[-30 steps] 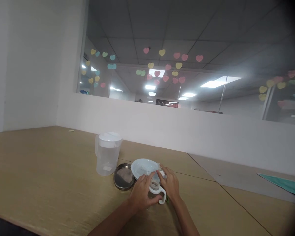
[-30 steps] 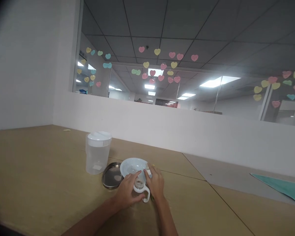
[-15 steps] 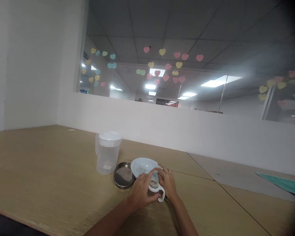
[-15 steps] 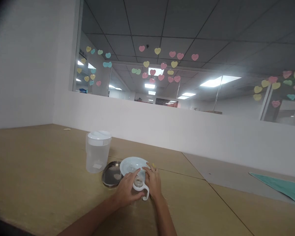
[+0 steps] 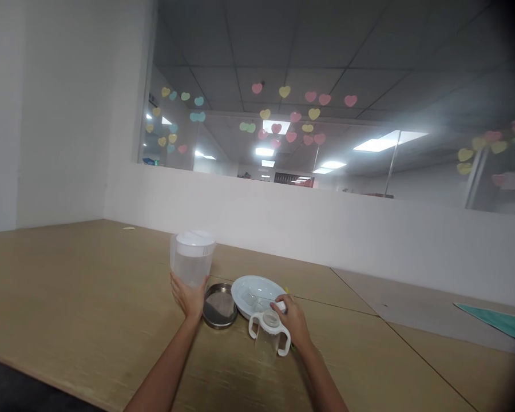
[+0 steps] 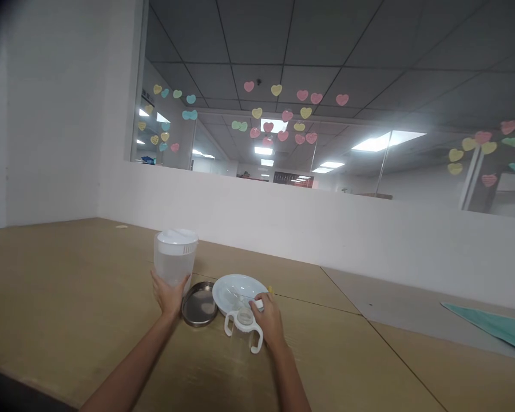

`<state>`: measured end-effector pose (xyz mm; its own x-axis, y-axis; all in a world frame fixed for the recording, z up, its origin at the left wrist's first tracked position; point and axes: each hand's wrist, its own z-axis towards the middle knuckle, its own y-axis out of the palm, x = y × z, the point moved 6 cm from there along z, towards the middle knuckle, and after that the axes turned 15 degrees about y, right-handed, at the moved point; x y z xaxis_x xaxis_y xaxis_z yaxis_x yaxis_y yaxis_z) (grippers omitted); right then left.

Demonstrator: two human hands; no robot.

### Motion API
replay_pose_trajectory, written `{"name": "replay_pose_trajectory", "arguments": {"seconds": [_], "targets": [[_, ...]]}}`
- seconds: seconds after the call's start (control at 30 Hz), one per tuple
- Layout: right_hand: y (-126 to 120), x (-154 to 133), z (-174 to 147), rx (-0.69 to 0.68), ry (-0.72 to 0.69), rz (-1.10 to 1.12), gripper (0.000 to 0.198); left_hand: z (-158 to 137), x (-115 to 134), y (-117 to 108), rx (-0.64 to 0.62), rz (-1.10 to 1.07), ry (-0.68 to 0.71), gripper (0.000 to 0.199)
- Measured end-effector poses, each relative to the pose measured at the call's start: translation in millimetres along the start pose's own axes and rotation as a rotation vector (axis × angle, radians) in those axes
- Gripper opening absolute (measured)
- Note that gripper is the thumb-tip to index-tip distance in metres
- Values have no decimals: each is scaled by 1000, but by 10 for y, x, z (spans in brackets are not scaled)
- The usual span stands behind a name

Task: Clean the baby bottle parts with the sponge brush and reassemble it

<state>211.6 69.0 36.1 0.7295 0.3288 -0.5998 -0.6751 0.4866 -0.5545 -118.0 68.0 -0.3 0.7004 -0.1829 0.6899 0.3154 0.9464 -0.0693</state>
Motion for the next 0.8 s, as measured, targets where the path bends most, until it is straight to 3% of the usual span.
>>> {"name": "replay_pose_trajectory", "arguments": {"seconds": [0.13,0.23,0.33,0.43,0.53,0.67,0.8], "targets": [[12,-75,-40,-88,-80,-13,22,26,-179,108,-22,-59,47,105],[38,-68,-55,-101,-104,-48,25,61,-212,105,-5,-20,103,110],[82,-50,-53,-104,-120,-90,28,93,-193,110,-66,-2,123,107],[60,-52,-40,-47,-122,-64,31,104,-160,76,-108,25,77,102],[-58,-34,-54,66,-43,30,37,100,-84,-12,-75,32,82,100],[-210,1,-186,166,101,192,49,68,57,-106,-66,10,250,96],[-241,-104,-361,211,74,231,52,-1,209,-155,-99,25,481,90]]}}
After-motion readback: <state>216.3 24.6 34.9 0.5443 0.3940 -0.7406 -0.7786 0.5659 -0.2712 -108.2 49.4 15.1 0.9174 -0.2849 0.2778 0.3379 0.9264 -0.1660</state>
